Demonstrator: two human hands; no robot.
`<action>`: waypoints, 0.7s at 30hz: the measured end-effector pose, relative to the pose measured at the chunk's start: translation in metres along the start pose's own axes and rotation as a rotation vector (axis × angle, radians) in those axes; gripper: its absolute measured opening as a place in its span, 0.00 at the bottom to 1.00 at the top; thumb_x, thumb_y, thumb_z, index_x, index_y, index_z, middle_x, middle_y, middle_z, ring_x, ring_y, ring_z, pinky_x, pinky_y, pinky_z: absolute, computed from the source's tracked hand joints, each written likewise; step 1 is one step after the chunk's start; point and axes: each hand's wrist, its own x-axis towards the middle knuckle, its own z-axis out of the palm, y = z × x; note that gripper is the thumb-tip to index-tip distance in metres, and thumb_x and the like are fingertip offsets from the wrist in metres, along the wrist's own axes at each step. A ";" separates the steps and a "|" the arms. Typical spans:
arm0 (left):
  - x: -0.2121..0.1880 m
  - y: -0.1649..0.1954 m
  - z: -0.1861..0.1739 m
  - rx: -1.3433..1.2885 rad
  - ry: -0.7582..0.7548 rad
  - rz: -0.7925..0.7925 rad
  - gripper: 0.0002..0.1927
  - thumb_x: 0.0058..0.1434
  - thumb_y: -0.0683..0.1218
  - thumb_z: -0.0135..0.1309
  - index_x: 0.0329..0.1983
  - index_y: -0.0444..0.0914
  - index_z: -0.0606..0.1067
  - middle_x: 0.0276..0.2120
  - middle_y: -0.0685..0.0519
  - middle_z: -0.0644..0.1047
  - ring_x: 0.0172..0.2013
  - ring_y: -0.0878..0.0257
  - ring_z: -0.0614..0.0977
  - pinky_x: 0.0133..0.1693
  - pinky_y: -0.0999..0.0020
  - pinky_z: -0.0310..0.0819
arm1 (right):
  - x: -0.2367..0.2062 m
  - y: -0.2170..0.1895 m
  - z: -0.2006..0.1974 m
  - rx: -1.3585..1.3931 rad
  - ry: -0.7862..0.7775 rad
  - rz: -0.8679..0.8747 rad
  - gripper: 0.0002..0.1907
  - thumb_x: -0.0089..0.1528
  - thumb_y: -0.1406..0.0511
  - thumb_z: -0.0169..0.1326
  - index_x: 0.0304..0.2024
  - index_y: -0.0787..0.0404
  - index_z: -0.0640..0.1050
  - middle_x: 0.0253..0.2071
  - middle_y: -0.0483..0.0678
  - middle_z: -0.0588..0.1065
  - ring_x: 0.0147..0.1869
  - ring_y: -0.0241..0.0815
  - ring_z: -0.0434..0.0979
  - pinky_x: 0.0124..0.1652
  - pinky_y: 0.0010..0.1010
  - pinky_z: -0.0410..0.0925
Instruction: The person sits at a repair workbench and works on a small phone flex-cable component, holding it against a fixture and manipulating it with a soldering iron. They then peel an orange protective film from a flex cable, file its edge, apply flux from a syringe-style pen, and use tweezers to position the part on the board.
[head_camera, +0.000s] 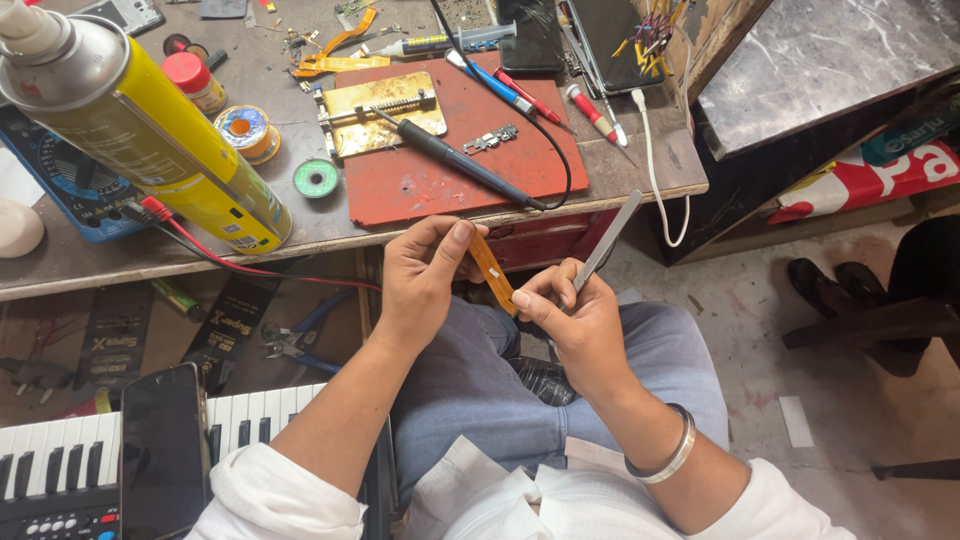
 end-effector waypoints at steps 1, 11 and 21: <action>0.000 0.000 0.001 0.006 -0.001 0.002 0.13 0.74 0.47 0.52 0.47 0.32 0.80 0.33 0.54 0.81 0.31 0.71 0.82 0.35 0.75 0.78 | 0.000 0.001 0.000 0.003 -0.001 0.004 0.21 0.60 0.74 0.62 0.29 0.53 0.62 0.36 0.50 0.77 0.39 0.35 0.76 0.41 0.27 0.71; -0.003 -0.001 0.006 0.000 -0.062 0.015 0.11 0.71 0.40 0.55 0.54 0.31 0.78 0.40 0.54 0.82 0.40 0.72 0.82 0.44 0.75 0.79 | -0.001 0.007 -0.004 -0.006 0.003 0.065 0.21 0.60 0.74 0.62 0.28 0.54 0.62 0.39 0.53 0.79 0.40 0.35 0.77 0.42 0.27 0.73; 0.003 -0.001 0.007 0.131 -0.082 -0.153 0.12 0.70 0.43 0.53 0.48 0.32 0.82 0.34 0.57 0.82 0.30 0.76 0.76 0.31 0.79 0.69 | 0.000 0.005 -0.003 -0.145 0.050 -0.111 0.19 0.65 0.74 0.59 0.29 0.57 0.62 0.50 0.55 0.78 0.45 0.34 0.76 0.47 0.27 0.73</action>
